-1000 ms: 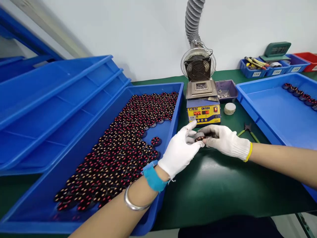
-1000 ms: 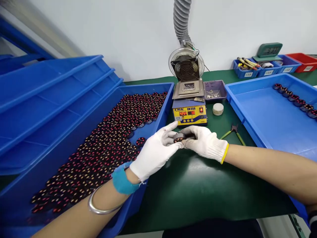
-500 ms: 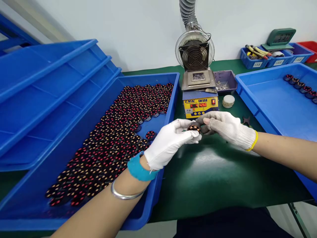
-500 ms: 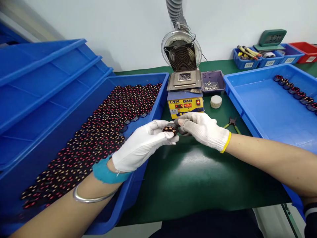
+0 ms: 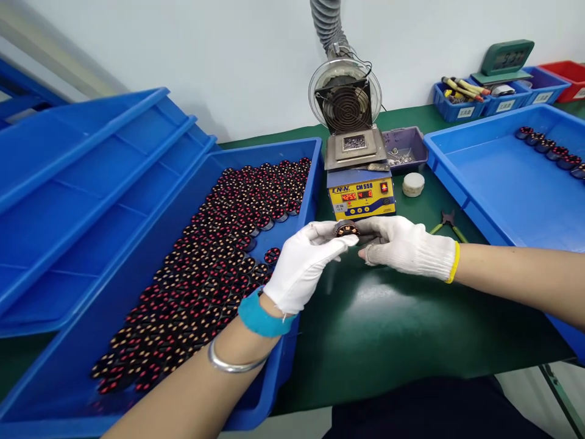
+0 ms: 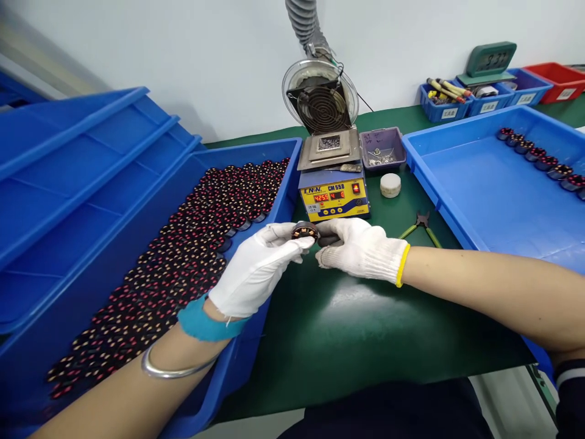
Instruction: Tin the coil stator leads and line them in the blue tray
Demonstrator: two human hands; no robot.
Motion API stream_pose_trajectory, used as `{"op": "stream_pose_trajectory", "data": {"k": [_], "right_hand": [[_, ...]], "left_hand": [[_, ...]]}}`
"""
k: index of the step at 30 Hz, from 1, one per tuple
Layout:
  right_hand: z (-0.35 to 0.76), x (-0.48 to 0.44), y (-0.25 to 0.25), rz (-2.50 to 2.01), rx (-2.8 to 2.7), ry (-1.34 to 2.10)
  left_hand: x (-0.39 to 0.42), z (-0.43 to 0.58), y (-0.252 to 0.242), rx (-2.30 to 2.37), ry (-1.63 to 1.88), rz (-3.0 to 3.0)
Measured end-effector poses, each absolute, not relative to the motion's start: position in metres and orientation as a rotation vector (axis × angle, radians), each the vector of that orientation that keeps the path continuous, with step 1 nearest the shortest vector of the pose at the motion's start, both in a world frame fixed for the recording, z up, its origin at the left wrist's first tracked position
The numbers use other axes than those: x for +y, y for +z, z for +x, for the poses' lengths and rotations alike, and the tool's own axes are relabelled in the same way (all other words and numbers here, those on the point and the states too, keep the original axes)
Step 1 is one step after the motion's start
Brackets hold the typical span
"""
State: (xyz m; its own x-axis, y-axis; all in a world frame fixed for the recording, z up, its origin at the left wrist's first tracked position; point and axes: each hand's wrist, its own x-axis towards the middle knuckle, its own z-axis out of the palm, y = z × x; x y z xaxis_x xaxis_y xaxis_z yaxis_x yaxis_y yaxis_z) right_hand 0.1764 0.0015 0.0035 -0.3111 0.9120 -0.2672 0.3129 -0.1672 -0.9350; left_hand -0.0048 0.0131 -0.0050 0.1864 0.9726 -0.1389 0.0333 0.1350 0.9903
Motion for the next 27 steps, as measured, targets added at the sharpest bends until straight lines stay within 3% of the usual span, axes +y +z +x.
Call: {"op": "stream_pose_trajectory", "data": {"k": [7,13,20,27], "right_hand": [[0.184,0.011,-0.006,-1.620,-1.702,1.213],[0.181,0.006,-0.004,-1.548,-1.680,1.296],[0.192,0.011,0.002,-1.503,-1.553,1.030],[0.191,0.009,0.003,-1.473,-1.773,1.163]], "left_hand": [[0.014,-0.005,-0.009,1.157,1.013,1.135],[0.012,-0.004,-0.006,1.174,1.025,1.203],[0.013,-0.004,-0.005,1.188,1.027,1.162],[0.004,0.001,0.005,1.229,1.043,1.239]]}}
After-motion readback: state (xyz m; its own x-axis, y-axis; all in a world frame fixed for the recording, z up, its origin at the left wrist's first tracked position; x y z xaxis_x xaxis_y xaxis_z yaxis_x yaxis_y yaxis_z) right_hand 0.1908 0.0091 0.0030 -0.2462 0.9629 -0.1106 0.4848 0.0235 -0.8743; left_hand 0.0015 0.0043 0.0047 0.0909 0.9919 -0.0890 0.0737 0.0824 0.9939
